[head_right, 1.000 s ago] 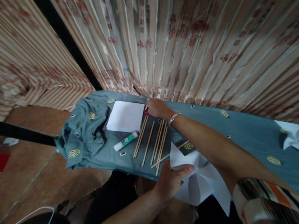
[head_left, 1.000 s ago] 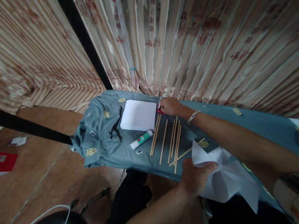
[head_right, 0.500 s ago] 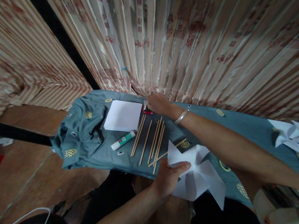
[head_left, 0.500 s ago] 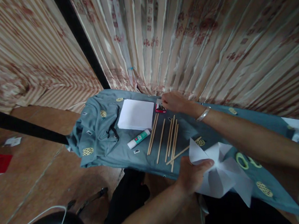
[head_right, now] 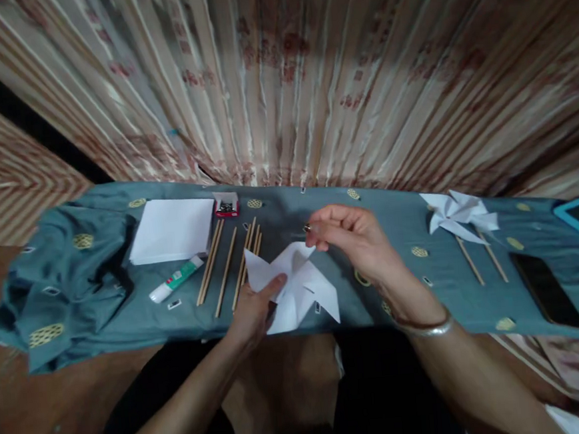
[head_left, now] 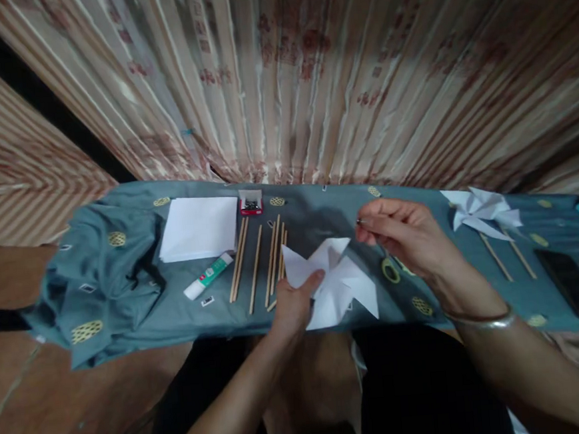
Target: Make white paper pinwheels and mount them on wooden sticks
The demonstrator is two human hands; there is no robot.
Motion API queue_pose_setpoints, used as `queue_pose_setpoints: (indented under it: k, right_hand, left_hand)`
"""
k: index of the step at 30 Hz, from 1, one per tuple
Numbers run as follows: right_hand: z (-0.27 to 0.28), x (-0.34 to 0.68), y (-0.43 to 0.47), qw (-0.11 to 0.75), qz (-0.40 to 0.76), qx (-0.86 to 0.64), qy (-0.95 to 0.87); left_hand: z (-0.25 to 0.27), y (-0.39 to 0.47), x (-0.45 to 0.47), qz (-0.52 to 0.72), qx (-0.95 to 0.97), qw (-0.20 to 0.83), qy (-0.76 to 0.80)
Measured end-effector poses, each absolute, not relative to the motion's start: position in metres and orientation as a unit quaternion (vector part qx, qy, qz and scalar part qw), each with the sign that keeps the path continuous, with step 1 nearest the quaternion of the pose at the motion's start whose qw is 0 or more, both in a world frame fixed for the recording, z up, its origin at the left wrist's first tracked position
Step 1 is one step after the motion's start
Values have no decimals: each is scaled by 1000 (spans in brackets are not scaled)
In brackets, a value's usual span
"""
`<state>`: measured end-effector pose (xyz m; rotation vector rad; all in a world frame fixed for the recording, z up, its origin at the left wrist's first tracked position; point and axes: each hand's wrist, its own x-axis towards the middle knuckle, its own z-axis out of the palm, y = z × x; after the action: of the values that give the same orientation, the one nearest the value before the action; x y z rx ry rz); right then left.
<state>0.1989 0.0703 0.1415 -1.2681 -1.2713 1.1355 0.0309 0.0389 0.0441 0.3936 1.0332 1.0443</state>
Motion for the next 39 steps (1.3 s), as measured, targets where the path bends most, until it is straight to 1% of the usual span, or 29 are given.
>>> queue_pose_setpoints:
  k: [1,3,5,7,9,10,12,14,16,19,22,28,34,39]
  right_hand:
    - [134,209,57,507,434,-541,-513]
    - [113,226,36,503,362,-589,-518]
    - [86,239,23,448,294,-632,-560]
    - [61,246,18,350,212,-668,-622]
    - [40,248,18,265,137,-666,-684]
    - [33,248,19,237,108,-657,-708]
    - [24,249,21,208,74,-637,-739]
    - [19,251,22,213,73,-623,-749]
    - [18,255,20,243,108,-620,-738]
    - [16,264,18,296,166,-647,-683]
    - [15,268,20,315,172,-674,-646]
    - [17,264,26,305,167,-647,-679]
    - [12,257,27,264,122,-629,-721]
    - [6,234,36,274,109,-612,-734]
  left_hand:
    - [43,44,28,483,173,714,476]
    - [43,54,21,523,177,680,483]
    - [46,64,16,548,184,657,485]
    - [51,73,12,588,183,631,472]
    - [55,79,11,607,190,621,458]
    - [57,81,12,611,186,617,459]
    - [58,84,14,616,189,613,457]
    - [58,85,17,617,194,612,455]
    - [57,86,20,616,199,613,453]
    - [56,88,22,615,207,612,452]
    - [56,90,23,615,216,609,451]
    - [56,89,25,612,229,608,450]
    - [57,90,26,606,233,605,460]
    - [61,97,16,624,233,590,456]
